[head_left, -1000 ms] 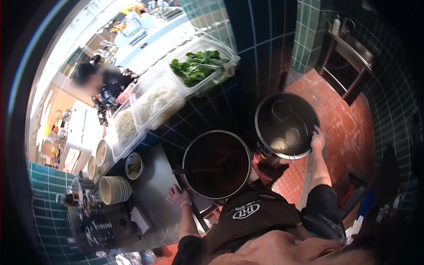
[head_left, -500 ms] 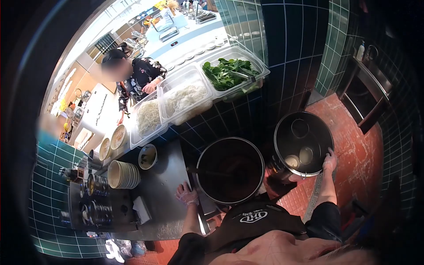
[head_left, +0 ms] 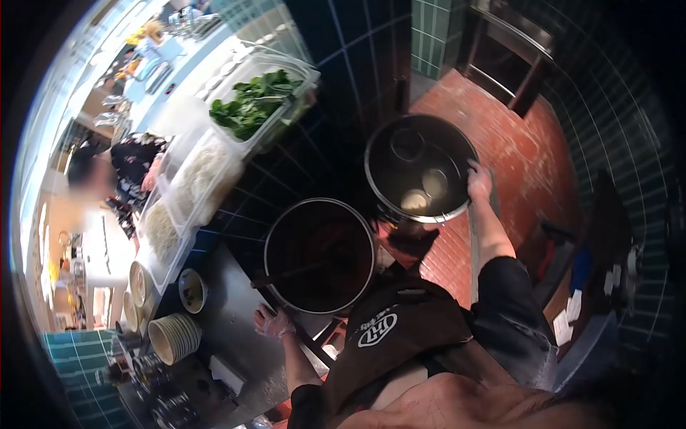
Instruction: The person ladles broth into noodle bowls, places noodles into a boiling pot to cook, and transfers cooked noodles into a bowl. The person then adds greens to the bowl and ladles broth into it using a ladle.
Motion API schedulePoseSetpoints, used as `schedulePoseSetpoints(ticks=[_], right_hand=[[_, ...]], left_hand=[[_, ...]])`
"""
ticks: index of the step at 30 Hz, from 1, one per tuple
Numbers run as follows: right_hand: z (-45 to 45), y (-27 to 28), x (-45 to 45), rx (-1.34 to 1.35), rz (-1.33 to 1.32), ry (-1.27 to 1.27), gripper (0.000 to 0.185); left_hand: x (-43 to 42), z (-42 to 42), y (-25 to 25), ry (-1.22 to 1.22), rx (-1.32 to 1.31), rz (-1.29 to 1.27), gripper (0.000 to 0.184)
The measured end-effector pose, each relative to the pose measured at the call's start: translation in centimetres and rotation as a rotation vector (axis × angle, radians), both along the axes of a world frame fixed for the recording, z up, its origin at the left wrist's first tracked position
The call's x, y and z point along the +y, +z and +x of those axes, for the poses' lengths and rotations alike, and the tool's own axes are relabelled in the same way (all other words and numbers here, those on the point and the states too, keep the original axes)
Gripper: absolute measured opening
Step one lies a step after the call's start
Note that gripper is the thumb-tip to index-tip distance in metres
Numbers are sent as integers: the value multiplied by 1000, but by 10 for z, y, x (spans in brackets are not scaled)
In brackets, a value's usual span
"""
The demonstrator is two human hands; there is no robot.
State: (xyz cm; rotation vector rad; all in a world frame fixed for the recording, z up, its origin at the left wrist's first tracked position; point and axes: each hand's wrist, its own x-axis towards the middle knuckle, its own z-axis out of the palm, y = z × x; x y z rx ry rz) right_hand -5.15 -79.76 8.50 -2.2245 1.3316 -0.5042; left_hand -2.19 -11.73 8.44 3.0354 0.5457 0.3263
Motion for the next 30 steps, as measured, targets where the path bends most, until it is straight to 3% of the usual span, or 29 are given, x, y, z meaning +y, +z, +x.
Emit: schedulePoseSetpoints(ticks=[26,30], right_hand=[[1,-3,-3,-46,-1,-7,29],[1,-6,-4,-51,21,-26,29]], left_hand=[[-7,0,10,11,94,114,66],[-8,3,15,35,164,29,65]])
